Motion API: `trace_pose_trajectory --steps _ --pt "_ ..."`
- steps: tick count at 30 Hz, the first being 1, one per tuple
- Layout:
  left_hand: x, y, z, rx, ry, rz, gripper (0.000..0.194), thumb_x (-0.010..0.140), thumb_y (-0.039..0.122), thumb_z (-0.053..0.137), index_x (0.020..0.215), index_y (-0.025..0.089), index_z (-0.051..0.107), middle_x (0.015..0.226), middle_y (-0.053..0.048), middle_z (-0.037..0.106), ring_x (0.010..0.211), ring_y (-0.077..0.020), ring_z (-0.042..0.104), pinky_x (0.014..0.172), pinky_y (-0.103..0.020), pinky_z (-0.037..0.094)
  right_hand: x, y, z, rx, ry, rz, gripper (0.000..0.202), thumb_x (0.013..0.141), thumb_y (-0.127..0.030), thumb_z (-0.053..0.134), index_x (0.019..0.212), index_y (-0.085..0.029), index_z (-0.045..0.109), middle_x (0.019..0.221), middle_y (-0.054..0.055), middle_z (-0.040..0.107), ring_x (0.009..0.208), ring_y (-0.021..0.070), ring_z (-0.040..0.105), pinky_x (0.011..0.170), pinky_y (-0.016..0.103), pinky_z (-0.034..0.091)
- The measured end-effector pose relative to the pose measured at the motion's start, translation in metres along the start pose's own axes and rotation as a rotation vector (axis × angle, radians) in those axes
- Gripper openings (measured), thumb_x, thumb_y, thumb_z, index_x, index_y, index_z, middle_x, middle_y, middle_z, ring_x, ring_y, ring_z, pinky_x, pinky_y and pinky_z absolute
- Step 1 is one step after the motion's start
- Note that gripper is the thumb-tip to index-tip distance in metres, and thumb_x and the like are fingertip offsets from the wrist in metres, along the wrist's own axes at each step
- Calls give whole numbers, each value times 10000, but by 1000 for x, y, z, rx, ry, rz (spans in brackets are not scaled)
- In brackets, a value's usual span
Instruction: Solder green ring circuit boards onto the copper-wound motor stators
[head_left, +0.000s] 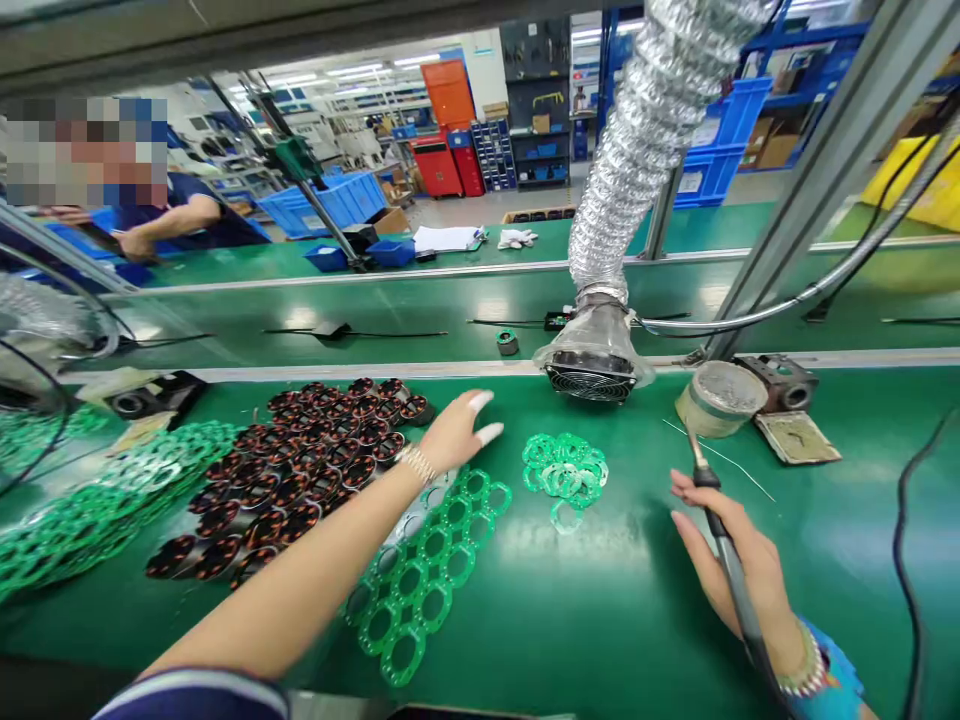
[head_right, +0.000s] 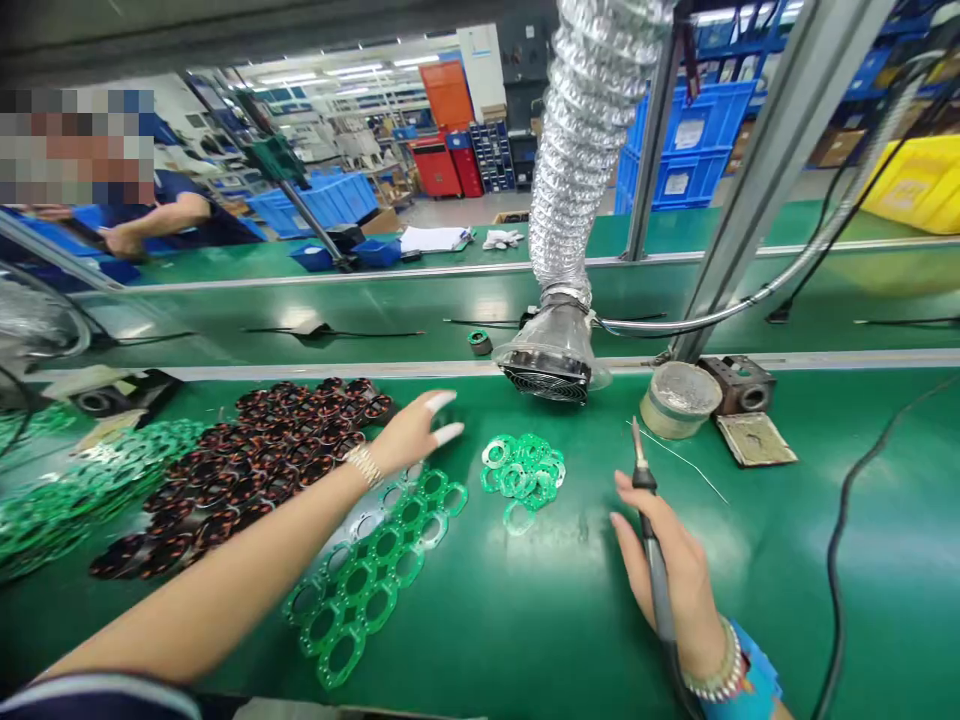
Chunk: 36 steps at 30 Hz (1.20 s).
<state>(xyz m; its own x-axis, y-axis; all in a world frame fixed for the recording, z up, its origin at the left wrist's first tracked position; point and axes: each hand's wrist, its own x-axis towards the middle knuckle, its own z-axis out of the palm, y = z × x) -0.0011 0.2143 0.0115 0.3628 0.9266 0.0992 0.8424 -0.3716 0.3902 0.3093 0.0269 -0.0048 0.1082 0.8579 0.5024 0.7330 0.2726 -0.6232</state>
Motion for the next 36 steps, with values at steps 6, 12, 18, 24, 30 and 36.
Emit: trace_pose_trajectory --steps 6,12,18,24,30,36 --pt "-153 -4 19 254 -8 68 590 800 482 527 1281 151 440 1357 -175 427 1227 -326 425 987 -505 382 6 48 -29 -319 -27 -87 376 872 -249 466 1233 -168 399 1349 132 423 1139 258 518 949 389 443" --pt "-214 4 20 157 -103 167 556 811 491 514 1291 222 436 1418 -128 357 1299 -312 332 1019 -547 328 14 101 -48 -576 -180 -55 345 840 -167 398 1178 -119 451 1140 170 543 1005 282 571 799 380 497" --pt "-213 32 8 -13 -362 396 672 741 501 609 1326 261 380 1439 -104 324 1333 -292 266 1054 -550 270 22 86 -40 -686 -280 23 379 811 -47 342 1161 -138 456 1010 134 563 857 224 581 725 299 462" --pt "-176 81 22 -71 -486 592 709 706 514 635 1312 225 407 1431 -127 332 1328 -296 276 1063 -531 255 29 75 -35 -763 -294 93 372 792 -27 367 1139 -122 463 853 106 548 710 197 548 638 264 401" --pt "-169 103 31 -4 -344 611 510 795 307 590 1273 198 451 1400 -117 393 1318 -295 299 1050 -519 300 23 67 -37 -818 -305 173 371 790 -28 391 1151 -109 419 858 110 540 742 203 541 636 252 372" --pt "-209 108 37 -31 -132 588 330 848 226 507 1176 199 523 1223 -108 564 1141 -262 504 957 -498 428 16 55 -42 -840 -395 191 354 798 -10 391 1139 -98 426 821 121 568 768 224 562 657 267 370"
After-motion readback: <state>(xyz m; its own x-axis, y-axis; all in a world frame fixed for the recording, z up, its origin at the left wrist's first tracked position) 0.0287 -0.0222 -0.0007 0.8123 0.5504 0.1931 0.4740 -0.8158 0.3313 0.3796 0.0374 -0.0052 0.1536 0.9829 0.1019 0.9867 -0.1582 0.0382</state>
